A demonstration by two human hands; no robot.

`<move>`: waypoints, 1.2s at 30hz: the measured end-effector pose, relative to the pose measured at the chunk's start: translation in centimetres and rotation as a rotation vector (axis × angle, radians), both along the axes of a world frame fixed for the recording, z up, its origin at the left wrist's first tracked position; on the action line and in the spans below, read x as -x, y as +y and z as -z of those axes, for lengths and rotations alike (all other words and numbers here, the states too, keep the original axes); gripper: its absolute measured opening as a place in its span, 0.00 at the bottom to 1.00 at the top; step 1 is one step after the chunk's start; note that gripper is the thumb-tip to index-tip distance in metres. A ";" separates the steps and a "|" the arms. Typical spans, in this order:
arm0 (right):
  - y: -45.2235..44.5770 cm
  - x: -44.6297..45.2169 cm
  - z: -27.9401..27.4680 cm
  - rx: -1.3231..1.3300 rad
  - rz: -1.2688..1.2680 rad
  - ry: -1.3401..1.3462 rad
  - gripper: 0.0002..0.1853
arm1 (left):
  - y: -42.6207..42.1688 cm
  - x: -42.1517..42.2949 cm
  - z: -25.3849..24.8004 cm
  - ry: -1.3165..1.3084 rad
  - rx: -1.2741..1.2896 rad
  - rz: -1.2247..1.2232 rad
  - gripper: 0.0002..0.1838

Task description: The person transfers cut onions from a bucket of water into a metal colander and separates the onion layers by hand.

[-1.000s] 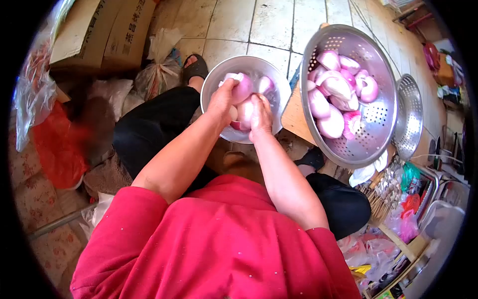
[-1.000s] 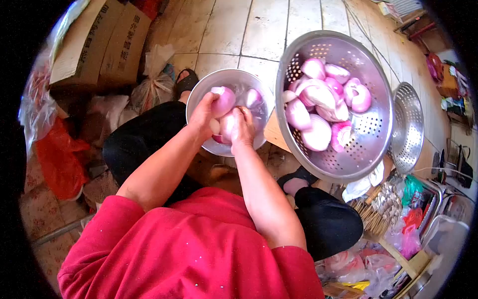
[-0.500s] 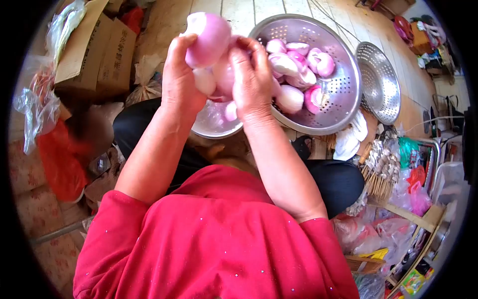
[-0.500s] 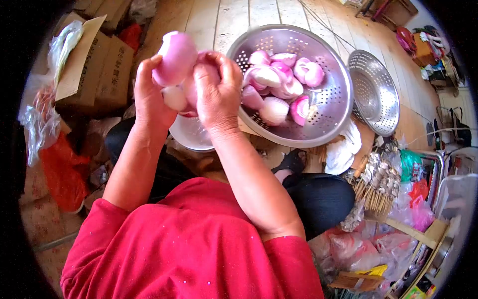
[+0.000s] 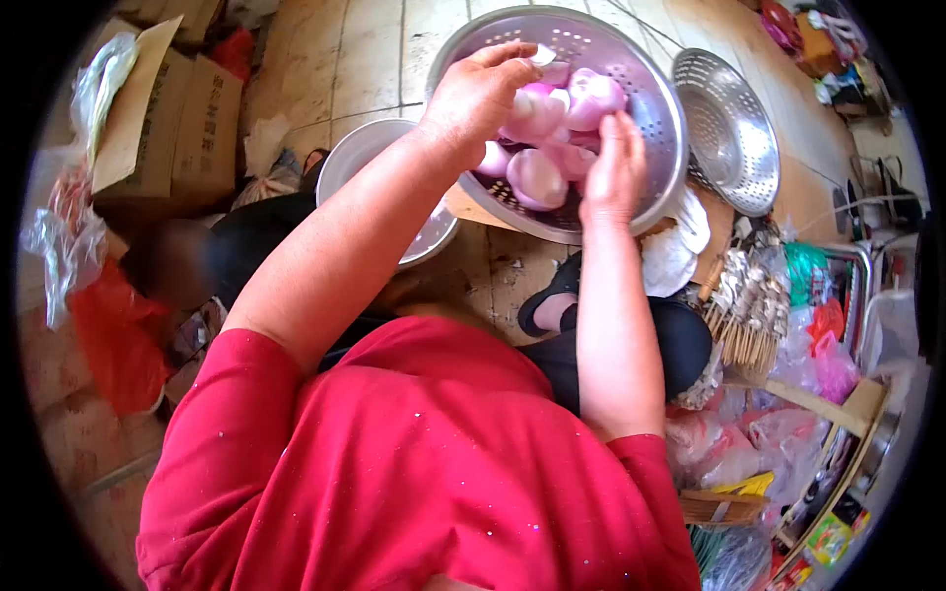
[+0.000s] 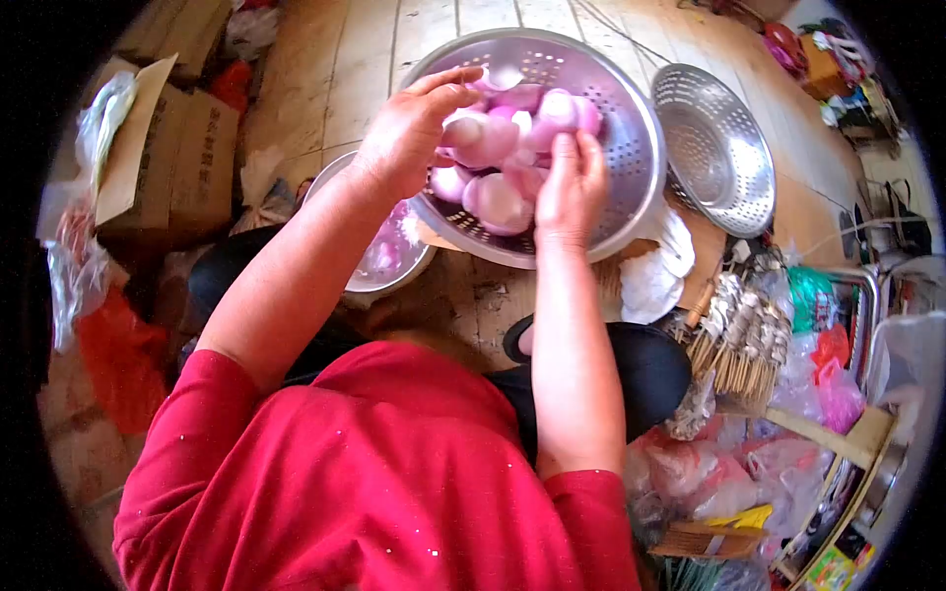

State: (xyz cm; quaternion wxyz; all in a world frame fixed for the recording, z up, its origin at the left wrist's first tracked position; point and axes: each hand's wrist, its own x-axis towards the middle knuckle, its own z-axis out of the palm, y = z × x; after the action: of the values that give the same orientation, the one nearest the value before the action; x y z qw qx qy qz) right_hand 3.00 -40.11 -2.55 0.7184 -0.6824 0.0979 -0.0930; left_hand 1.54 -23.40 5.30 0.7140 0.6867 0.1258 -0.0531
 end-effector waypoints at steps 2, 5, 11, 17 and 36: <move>-0.5 -0.6 0.7 0.087 0.029 -0.125 0.20 | 2.1 1.3 -0.6 -0.018 -0.004 -0.105 0.23; 2.3 1.5 -2.3 0.055 -0.035 -0.253 0.14 | 6.8 2.6 2.3 -0.085 0.186 -0.361 0.18; 12.3 8.8 -1.7 -0.213 -0.718 0.129 0.14 | 15.1 5.9 16.0 0.439 0.392 -0.666 0.15; 17.2 8.5 9.6 0.121 -0.572 0.737 0.42 | 15.4 7.2 24.3 0.888 0.264 -0.725 0.39; 22.7 2.6 22.1 -0.239 -0.169 1.032 0.43 | 18.5 1.9 29.1 0.827 0.666 -0.365 0.25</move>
State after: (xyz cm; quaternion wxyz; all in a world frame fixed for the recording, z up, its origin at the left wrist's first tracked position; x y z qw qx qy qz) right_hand 0.36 -17.40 -24.62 0.6545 -0.5585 0.3929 0.3246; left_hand -0.34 -4.89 -23.83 0.7810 0.3132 0.4888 -0.2303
